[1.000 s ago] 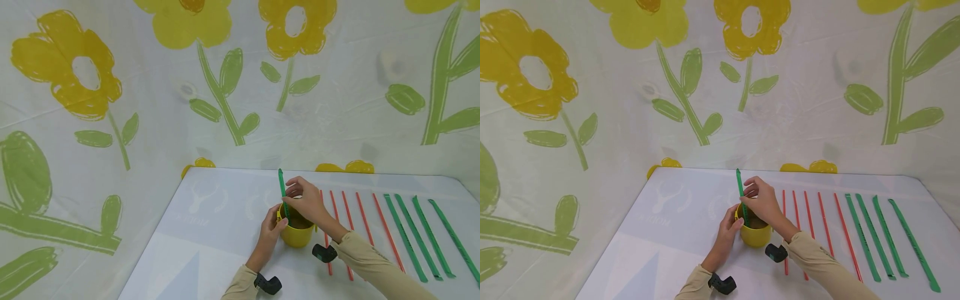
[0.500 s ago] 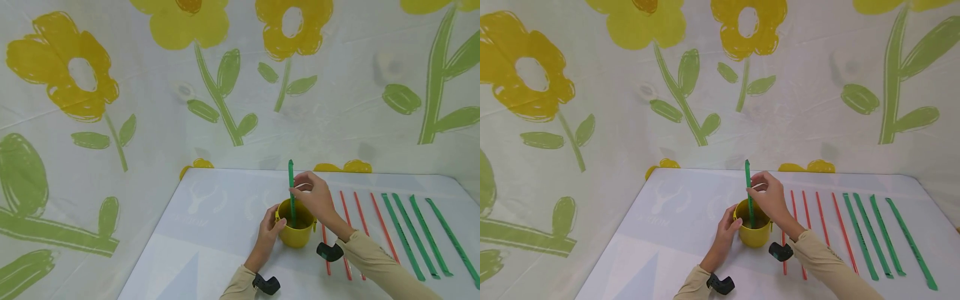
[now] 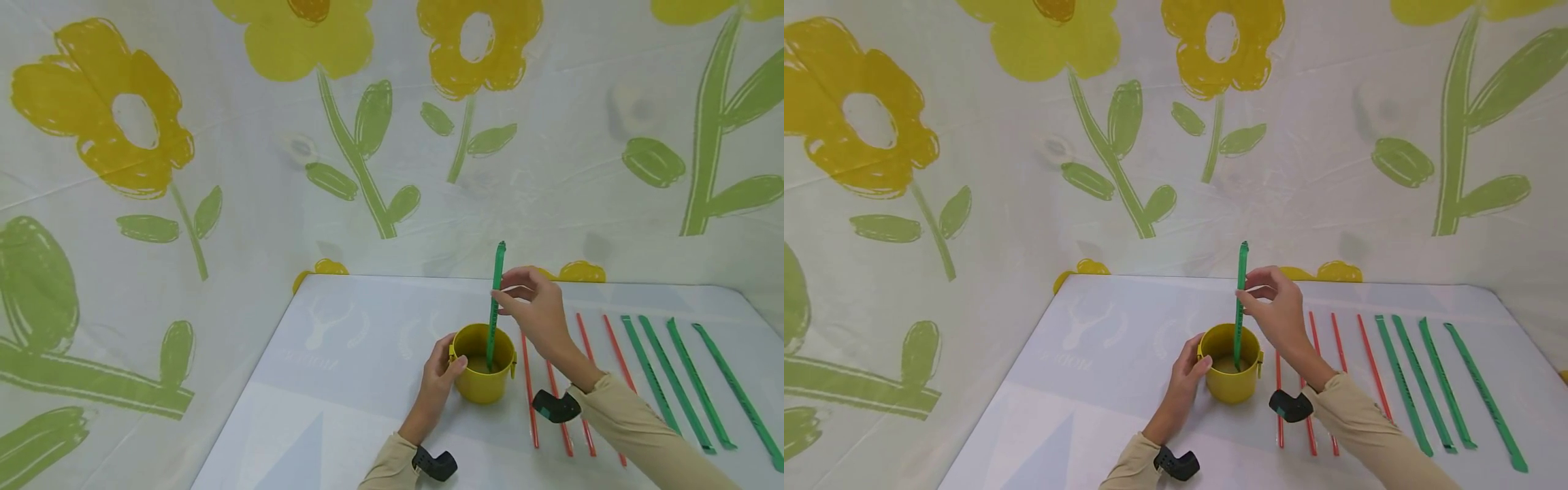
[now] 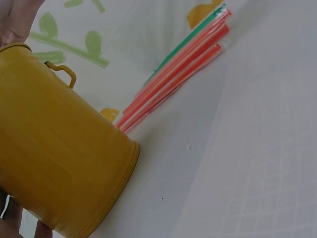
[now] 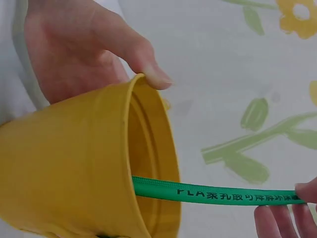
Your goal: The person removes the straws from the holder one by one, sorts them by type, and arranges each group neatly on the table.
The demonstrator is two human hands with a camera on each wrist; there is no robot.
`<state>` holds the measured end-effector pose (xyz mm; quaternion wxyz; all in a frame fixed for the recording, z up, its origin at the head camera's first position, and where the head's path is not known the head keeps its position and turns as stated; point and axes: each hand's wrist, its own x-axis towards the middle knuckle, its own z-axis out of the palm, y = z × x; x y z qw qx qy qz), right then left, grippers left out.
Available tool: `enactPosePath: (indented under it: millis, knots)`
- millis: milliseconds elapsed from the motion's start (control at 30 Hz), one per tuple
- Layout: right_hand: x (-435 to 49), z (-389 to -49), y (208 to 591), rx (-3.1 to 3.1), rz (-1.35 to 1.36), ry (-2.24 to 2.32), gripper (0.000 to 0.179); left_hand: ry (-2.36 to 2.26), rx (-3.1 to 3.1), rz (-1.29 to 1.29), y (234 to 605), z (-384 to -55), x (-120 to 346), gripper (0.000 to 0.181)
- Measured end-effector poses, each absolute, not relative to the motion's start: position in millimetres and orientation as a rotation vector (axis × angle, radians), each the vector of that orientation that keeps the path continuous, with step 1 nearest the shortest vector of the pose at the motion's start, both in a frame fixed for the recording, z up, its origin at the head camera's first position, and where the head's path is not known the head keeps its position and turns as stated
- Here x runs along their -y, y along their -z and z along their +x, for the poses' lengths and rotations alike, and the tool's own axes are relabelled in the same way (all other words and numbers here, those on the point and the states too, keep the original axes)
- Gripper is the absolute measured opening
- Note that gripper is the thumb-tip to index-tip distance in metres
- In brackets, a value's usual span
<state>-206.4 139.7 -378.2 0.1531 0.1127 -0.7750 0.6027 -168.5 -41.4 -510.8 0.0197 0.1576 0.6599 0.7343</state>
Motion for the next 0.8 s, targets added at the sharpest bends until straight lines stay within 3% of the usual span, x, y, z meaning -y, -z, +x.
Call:
enactPosePath:
  millis: [367,800]
  knots:
    - [-156,-203,357,2.082,0.22,-1.746,0.031,-2.322,-2.014,0.53,517,-171,41,0.044]
    - [-173,-197,340,1.699,0.288,-1.957,0.026,-2.331,-2.009,0.553,517,-171,41,0.045]
